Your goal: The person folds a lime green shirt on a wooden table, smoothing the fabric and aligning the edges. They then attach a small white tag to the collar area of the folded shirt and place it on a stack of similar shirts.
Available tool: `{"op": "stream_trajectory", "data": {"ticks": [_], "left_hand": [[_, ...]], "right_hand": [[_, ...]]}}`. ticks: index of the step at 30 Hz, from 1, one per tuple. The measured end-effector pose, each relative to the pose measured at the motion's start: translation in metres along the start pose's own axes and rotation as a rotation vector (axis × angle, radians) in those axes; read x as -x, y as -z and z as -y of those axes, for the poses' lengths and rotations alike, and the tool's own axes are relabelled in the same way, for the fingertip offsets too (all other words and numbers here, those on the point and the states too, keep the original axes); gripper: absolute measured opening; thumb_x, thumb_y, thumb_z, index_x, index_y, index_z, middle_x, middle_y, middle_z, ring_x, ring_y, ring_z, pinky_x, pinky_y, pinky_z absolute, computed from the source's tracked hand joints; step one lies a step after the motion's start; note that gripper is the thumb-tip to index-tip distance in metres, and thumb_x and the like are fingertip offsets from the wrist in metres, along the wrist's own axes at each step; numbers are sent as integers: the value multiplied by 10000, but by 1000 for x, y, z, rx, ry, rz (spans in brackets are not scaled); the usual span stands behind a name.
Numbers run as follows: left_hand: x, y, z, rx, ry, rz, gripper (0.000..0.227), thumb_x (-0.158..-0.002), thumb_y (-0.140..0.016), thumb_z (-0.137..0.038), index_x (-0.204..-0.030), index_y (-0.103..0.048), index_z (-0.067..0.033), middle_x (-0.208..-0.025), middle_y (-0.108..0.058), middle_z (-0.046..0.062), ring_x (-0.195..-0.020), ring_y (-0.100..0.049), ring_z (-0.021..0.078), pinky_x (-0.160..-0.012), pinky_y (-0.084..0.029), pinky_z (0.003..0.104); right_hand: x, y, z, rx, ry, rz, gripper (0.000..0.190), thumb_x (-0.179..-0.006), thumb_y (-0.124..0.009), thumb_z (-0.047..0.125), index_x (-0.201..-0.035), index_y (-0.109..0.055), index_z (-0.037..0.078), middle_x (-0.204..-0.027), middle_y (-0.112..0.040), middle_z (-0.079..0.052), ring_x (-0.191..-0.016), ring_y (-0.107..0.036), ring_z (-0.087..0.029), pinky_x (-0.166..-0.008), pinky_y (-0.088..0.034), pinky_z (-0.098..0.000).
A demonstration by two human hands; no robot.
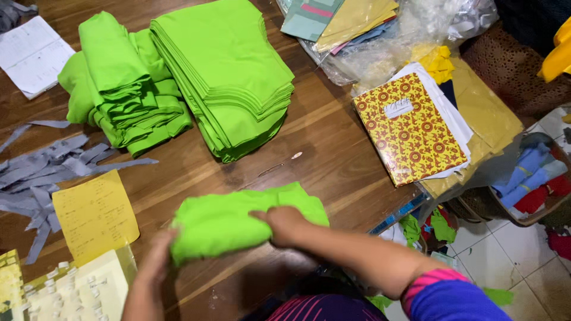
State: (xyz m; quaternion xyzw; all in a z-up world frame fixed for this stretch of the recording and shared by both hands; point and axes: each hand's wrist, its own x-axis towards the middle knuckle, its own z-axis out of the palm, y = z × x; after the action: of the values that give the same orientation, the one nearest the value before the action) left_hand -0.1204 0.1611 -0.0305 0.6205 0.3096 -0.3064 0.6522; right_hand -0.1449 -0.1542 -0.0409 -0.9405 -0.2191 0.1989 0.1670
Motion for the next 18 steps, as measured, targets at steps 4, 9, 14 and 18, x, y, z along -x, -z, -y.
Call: {"op": "stream_trajectory", "data": {"ticks": [4,9,14,18], "left_hand": [[51,-18,-9,91,-872,-318,357,-945,-508,-184,-1286,-528,-84,-1274,-537,91,-1167,-517,233,-886,-469,386],[23,-88,90,54,-1041,-440,643,-896,-554,-178,-1474,-302,-53,-1506,-387,134,-1363,-409,277,-1141,-324,394],[36,-141,134,135,-220,-64,758,-892,-500,-244,-1553,-128,-249,-1594,-252,127,-1437,-331,288,-1106,-358,481],[21,-138,133,-40,-150,27,620,-934,-406,-368,-1528,-285,-238,-1586,-339,54,-1375,-477,251,-1047,-463,379]], "right_hand": [[-5,50,-47,-664,-2,200,732,-624,-784,292,-1308,-543,199,-1195,-675,-94,-1062,-640,-285,-895,-494,-397],[19,12,-98,-1411,-563,508,746,-675,-755,140,-1385,-532,90,-1311,-639,-135,-1182,-618,-299,-1030,-490,-432],[38,-19,-48,158,-253,-399,1047,-548,-898,576,-1420,-420,247,-1406,-419,-206,-1225,-426,-414,-919,-390,-544],[43,-29,9,158,58,-93,1116,-534,-845,669,-1482,-319,401,-1590,-80,-197,-1439,-58,-459,-974,-106,-810]]}}
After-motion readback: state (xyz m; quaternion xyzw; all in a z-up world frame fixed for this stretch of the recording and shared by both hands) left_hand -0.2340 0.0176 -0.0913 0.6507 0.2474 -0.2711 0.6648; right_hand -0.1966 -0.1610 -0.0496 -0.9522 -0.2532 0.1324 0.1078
